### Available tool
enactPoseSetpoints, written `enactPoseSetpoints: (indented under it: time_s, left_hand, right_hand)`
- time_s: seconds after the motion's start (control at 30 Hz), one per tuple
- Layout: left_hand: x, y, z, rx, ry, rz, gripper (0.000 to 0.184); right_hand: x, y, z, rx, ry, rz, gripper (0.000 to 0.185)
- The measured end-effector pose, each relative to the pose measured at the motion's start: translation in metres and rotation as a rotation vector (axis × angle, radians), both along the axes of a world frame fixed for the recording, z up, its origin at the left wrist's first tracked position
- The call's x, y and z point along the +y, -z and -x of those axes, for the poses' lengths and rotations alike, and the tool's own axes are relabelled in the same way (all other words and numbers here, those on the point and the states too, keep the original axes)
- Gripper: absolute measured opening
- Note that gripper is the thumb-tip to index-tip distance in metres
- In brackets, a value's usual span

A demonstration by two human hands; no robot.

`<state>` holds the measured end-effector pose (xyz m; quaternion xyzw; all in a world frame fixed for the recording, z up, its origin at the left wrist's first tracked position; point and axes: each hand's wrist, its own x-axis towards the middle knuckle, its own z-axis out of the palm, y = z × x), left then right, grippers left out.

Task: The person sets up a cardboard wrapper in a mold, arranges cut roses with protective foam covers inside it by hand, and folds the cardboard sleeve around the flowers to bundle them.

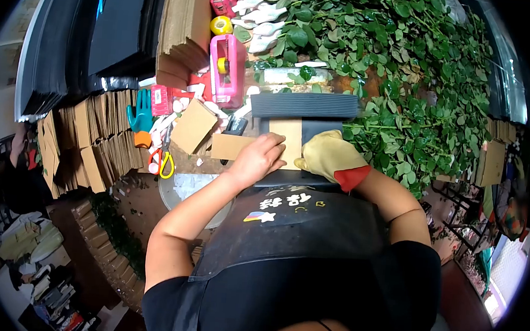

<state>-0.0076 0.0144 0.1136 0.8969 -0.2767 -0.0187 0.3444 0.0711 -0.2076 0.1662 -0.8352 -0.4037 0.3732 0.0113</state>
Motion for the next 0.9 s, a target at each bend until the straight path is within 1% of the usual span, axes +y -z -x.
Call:
enactPoseSetpoints:
  time_s: [0.03, 0.07, 0.1, 0.17, 0.23, 0.27, 0.3, 0.33, 0.37, 0.4, 0.43, 0.47, 0.5, 0.53, 0.57, 0.6, 0.63, 0.67, 0.73, 0.77, 0.8, 0.83, 0.87, 0.9]
  left_hand:
    - [0.000, 0.000, 0.003, 0.029, -0.011, -0.009, 0.038]
    - [0.000, 0.001, 0.007, 0.048, -0.017, -0.017, 0.040]
    - [0.000, 0.003, 0.004, 0.048, -0.019, -0.024, 0.041]
    - [0.001, 0.008, 0.006, 0.014, -0.002, -0.086, 0.044]
    - [0.000, 0.001, 0.003, 0.046, 0.013, -0.113, 0.044]
    - [-0.001, -0.002, 0.003, 0.049, 0.020, -0.117, 0.043]
    - [-0.001, -0.004, 0.001, 0.048, 0.023, -0.122, 0.042]
    - [0.003, -0.005, 0.000, 0.030, 0.060, -0.172, 0.041]
    - [0.002, 0.007, 0.006, 0.085, 0.037, -0.143, 0.041]
    - [0.001, 0.004, 0.000, 0.046, 0.045, -0.138, 0.041]
    - [0.001, 0.000, -0.005, 0.009, 0.059, -0.134, 0.042]
    - [0.001, 0.001, -0.003, 0.014, 0.050, -0.153, 0.042]
    - [0.001, 0.002, -0.003, 0.024, 0.066, -0.187, 0.042]
    - [0.001, 0.001, -0.003, 0.031, 0.064, -0.200, 0.041]
    - [0.000, 0.000, -0.003, 0.039, 0.056, -0.213, 0.041]
    - [0.000, 0.000, -0.003, 0.040, 0.044, -0.196, 0.040]
    - [0.000, 0.001, -0.002, 0.050, 0.038, -0.190, 0.039]
    - [0.001, 0.001, -0.001, 0.062, 0.030, -0.182, 0.039]
    - [-0.001, -0.002, -0.002, 0.086, 0.016, -0.154, 0.037]
    - [-0.001, -0.001, -0.002, 0.081, 0.016, -0.159, 0.036]
    - [-0.001, 0.000, -0.001, 0.078, 0.014, -0.164, 0.036]
    - [-0.001, 0.000, 0.001, 0.076, 0.011, -0.169, 0.035]
    - [0.000, 0.000, 0.001, 0.081, 0.015, -0.163, 0.035]
    - [0.000, 0.000, 0.001, 0.085, 0.011, -0.159, 0.036]
  right_hand:
    - [-0.004, -0.007, -0.006, 0.062, 0.008, -0.074, 0.042]
    - [0.003, -0.013, -0.010, 0.123, 0.044, -0.032, 0.036]
    - [-0.001, 0.005, 0.001, 0.071, 0.096, -0.020, 0.037]
    - [0.012, 0.009, -0.026, 0.654, 0.248, 0.315, 0.036]
    - [-0.010, -0.006, -0.023, 0.313, 0.011, -0.104, 0.040]
    - [-0.012, -0.026, -0.032, 0.355, -0.020, -0.168, 0.040]
    - [-0.014, -0.072, -0.058, 0.430, -0.035, -0.288, 0.043]
    - [-0.013, -0.084, -0.076, 0.407, 0.042, -0.362, 0.043]
    - [-0.014, -0.106, -0.102, 0.381, 0.244, -0.593, 0.046]
    - [-0.015, -0.110, -0.133, 0.278, 0.399, -0.724, 0.051]
    - [-0.016, -0.112, -0.168, 0.292, 0.623, -0.871, 0.050]
    - [-0.016, -0.092, -0.216, -0.258, 0.605, -0.925, 0.045]
    - [-0.020, -0.078, -0.265, -0.732, 0.607, -0.761, 0.040]
    - [-0.035, -0.031, -0.344, -0.915, 0.629, -0.837, 0.041]
    - [-0.039, -0.030, -0.369, -1.242, 0.664, -0.421, 0.042]
    - [-0.049, -0.025, -0.385, -1.291, 0.672, -0.189, 0.047]
    - [-0.057, -0.007, -0.398, -1.212, 0.705, -0.033, 0.047]
    - [-0.068, 0.061, -0.433, -1.307, 0.770, -0.165, 0.043]
    - [-0.077, 0.079, -0.439, -1.217, 0.769, -0.347, 0.034]
    - [-0.075, 0.040, -0.404, -1.032, 0.706, -0.385, 0.029]
    - [-0.077, 0.026, -0.385, -0.954, 0.695, -0.601, 0.022]
    - [-0.088, 0.020, -0.362, -0.948, 0.627, -0.775, 0.027]
    - [-0.094, -0.004, -0.332, -0.903, 0.615, -0.716, 0.037]
    - [-0.104, -0.031, -0.288, -0.958, 0.550, -0.727, 0.046]
